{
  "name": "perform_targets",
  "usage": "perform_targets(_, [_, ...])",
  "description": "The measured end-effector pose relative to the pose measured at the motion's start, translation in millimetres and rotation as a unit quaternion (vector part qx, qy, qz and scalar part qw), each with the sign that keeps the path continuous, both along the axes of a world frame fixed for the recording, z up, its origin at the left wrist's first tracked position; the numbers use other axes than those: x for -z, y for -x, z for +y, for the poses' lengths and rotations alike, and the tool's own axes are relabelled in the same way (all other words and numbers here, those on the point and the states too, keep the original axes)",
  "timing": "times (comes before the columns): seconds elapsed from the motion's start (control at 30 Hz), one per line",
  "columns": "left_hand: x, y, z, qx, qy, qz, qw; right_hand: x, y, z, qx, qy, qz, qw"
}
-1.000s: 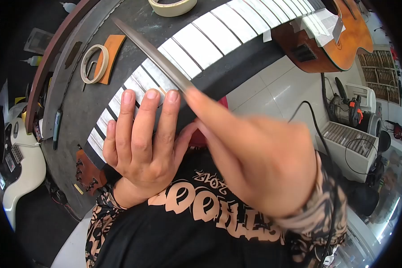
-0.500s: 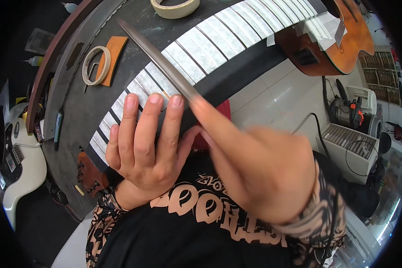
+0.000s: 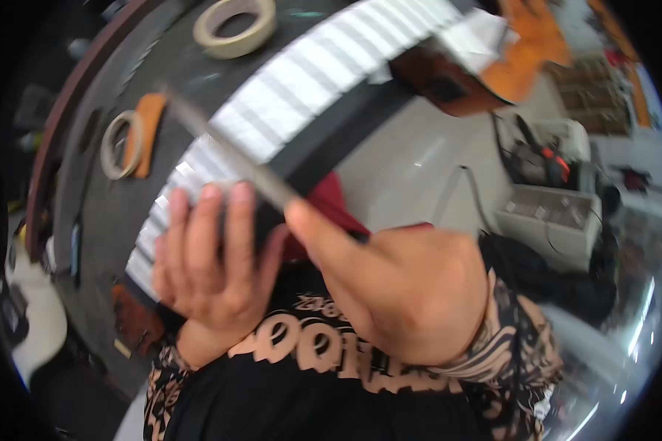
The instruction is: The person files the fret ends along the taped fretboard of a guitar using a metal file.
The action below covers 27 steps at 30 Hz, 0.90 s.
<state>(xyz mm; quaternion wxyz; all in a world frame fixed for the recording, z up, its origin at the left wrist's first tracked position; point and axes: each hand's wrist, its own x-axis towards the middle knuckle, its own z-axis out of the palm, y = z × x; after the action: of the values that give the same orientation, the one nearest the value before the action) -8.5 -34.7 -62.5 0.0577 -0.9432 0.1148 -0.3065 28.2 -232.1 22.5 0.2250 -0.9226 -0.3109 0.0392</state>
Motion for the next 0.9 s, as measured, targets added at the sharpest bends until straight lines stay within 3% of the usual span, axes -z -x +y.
perform_targets(0.17, [-3, 0, -2, 0.011, 0.037, 0.029, 0.999, 10, 72, -63, 0.023, -0.010, 0.007, 1.000])
perform_targets(0.23, [-1, 1, -7, -0.004, 0.028, 0.028, 0.999, 19, 64, -33, 0.092, 0.041, -0.171, 0.980])
perform_targets(0.27, [-2, 0, -8, 0.024, 0.039, 0.008, 0.999, 23, 49, -13, 0.118, 0.018, -0.190, 0.974])
perform_targets(0.3, [-1, 1, -10, 0.040, 0.053, -0.015, 0.998, 22, 30, 6, 0.124, -0.010, -0.128, 0.984])
perform_targets(0.37, [0, 12, -13, -0.016, -0.022, -0.062, 0.998, 21, -5, 35, 0.077, -0.015, -0.035, 0.996])
perform_targets(0.47, [-10, 23, -16, -0.006, -0.024, -0.061, 0.998, 22, 3, 35, 0.063, -0.034, -0.035, 0.997])
perform_targets(0.5, [-16, 10, -16, 0.001, -0.018, -0.052, 0.999, 19, 3, 25, 0.075, -0.035, -0.051, 0.995])
perform_targets(0.53, [-20, 13, -20, 0.013, -0.012, -0.056, 0.998, 36, 28, 24, 0.183, -0.027, -0.183, 0.966])
perform_targets(0.6, [-29, 16, -22, 0.000, -0.033, -0.027, 0.999, 45, 76, -12, 0.241, -0.019, -0.176, 0.954])
perform_targets(0.63, [-28, 10, -21, 0.016, -0.030, -0.036, 0.999, 39, 92, -39, 0.175, -0.016, -0.116, 0.978])
perform_targets(0.67, [-25, 11, -19, 0.027, -0.009, -0.031, 0.999, 40, 88, -36, 0.182, -0.013, -0.121, 0.976])
perform_targets(0.73, [-26, 12, -20, 0.042, -0.005, -0.023, 0.999, 48, 67, -5, 0.236, -0.055, -0.262, 0.934])
perform_targets(0.77, [-24, 12, -18, 0.047, -0.007, -0.029, 0.998, 50, 47, 16, 0.235, -0.026, -0.211, 0.949])
perform_targets(0.83, [-15, 9, -10, 0.034, -0.016, -0.018, 0.999, 29, 6, 31, 0.105, -0.037, -0.057, 0.992])
perform_targets(0.9, [-13, 10, -11, 0.029, -0.031, -0.042, 0.998, 27, -9, 41, 0.060, -0.051, 0.005, 0.997])
